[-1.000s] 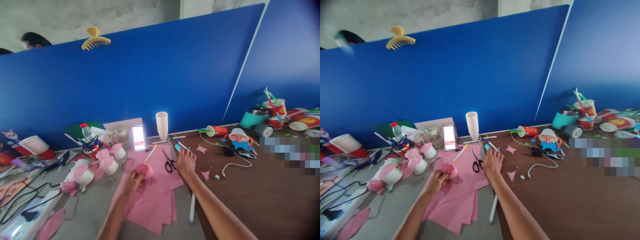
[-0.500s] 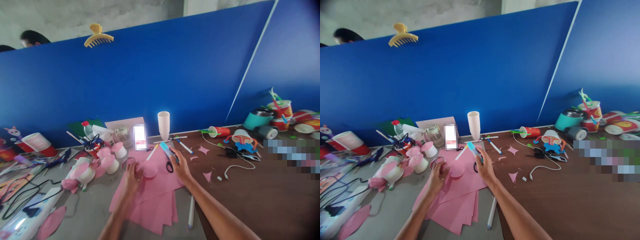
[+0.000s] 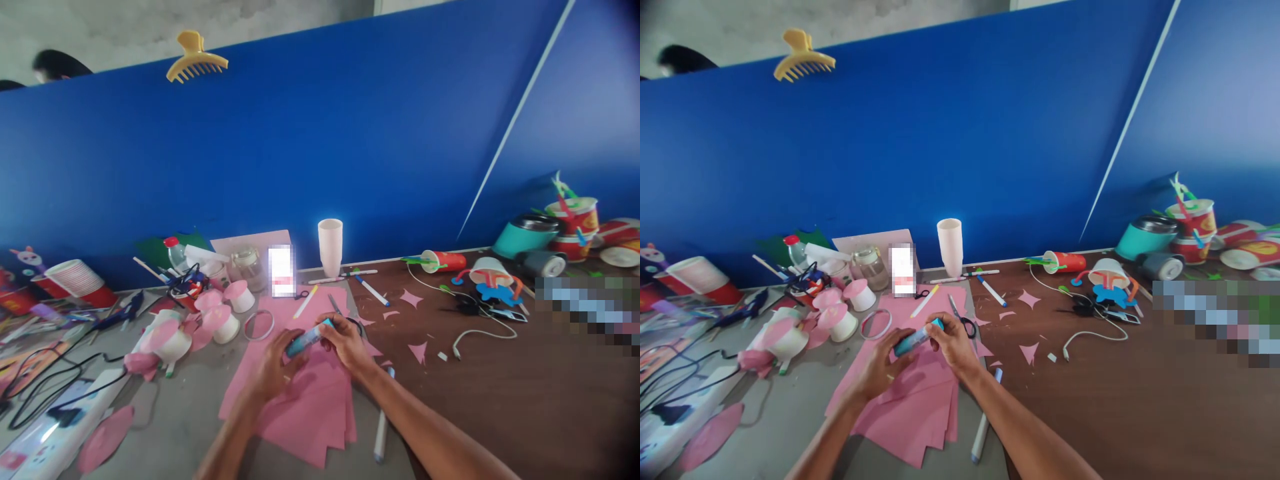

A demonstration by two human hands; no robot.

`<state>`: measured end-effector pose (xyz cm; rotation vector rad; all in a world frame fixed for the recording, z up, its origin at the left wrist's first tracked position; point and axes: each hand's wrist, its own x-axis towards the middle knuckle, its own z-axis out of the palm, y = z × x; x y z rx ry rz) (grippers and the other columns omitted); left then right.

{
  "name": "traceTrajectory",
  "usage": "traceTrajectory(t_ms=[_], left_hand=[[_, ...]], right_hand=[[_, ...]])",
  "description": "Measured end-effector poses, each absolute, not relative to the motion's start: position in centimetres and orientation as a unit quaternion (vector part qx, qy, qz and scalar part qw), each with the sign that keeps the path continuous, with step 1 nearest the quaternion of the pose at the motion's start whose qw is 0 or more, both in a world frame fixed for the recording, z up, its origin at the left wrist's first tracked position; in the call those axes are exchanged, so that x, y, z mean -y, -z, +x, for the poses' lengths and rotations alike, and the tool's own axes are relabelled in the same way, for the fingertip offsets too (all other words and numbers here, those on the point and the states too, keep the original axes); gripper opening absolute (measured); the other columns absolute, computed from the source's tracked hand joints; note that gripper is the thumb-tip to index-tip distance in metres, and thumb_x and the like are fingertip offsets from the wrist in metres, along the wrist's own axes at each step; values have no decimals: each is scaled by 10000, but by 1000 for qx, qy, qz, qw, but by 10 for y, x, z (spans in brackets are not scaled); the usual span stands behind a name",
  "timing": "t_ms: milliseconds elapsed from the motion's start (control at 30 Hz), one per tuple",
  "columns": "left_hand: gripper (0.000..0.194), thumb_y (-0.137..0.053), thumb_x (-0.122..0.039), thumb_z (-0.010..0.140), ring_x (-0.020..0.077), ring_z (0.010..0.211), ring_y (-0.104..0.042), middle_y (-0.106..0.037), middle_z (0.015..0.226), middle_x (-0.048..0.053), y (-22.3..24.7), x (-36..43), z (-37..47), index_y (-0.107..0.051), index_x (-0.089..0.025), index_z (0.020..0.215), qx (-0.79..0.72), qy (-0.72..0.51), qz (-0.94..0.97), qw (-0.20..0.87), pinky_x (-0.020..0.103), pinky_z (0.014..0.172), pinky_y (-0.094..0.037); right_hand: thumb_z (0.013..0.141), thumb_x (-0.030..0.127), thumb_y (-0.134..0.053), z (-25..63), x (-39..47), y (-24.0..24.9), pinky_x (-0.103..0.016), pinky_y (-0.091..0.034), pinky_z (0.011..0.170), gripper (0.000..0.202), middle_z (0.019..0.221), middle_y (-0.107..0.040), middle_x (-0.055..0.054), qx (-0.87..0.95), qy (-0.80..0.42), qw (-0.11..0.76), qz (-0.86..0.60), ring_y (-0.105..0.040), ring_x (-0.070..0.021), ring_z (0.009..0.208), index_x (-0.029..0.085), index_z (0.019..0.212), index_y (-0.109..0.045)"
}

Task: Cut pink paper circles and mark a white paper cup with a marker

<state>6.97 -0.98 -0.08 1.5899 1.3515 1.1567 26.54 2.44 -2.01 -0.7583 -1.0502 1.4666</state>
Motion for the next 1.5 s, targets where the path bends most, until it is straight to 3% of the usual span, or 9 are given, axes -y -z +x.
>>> traceTrajectory(t_ms=[167,300,533,733,833,1000,1167,1500], left_hand=[[234,-907,-335,712,274,755,-681,-836,894,123,2,9,73,-879,-237,922,-550,-441,611,360,317,680,-519],[232,-923,-346,690,294,776,-711,-844,899,130,2,10,74,-868,-246,893,-544,-449,610,361,316,664,-533],[318,-788,-510,844,286,788,-744,-855,946,123,12,6,67,-803,-230,994,-543,-459,646,278,374,757,-615],[386,-709,-611,929,227,643,-652,-761,754,72,9,11,70,-739,-226,904,-545,-428,674,255,330,627,-529],[441,-719,-654,913,185,570,-549,-679,659,30,7,12,73,-691,-230,796,-522,-414,697,268,296,573,-432],[509,-703,-706,924,160,513,-457,-554,558,0,11,12,72,-616,-255,706,-516,-392,686,332,300,559,-310],[691,-464,-882,952,170,524,-422,-510,530,1,9,12,77,-509,-265,643,-533,-371,671,357,335,578,-318],[769,-428,-980,868,150,522,-332,-425,518,-21,-13,14,80,-481,-274,570,-560,-303,608,475,344,566,-311]], right_hand=[[689,708,-971,265,-29,23,-283,-447,581,573,646,-611,53,429,-633,559,-320,-559,-138,556,229,916,-753],[684,792,-937,265,-32,28,-285,-399,535,613,603,-591,52,437,-618,551,-352,-521,-138,515,229,833,-744],[651,795,-965,265,-34,31,-280,-402,532,625,558,-558,70,351,-660,574,-334,-493,-124,491,246,733,-678],[640,758,-975,257,-21,25,-287,-434,548,588,620,-600,30,347,-727,510,-303,-516,-147,545,239,770,-730],[679,756,-948,257,-15,21,-263,-355,504,588,583,-572,32,383,-735,464,-314,-462,-130,528,217,749,-723],[790,705,-884,259,-10,16,-259,-264,490,530,535,-534,50,415,-708,464,-333,-389,-110,502,215,728,-691],[763,710,-877,259,-9,15,-299,-295,535,512,567,-551,35,432,-699,469,-324,-401,-137,538,220,794,-730],[785,724,-872,264,-12,12,-311,-362,553,489,580,-542,42,481,-666,484,-302,-430,-156,554,251,806,-752]])
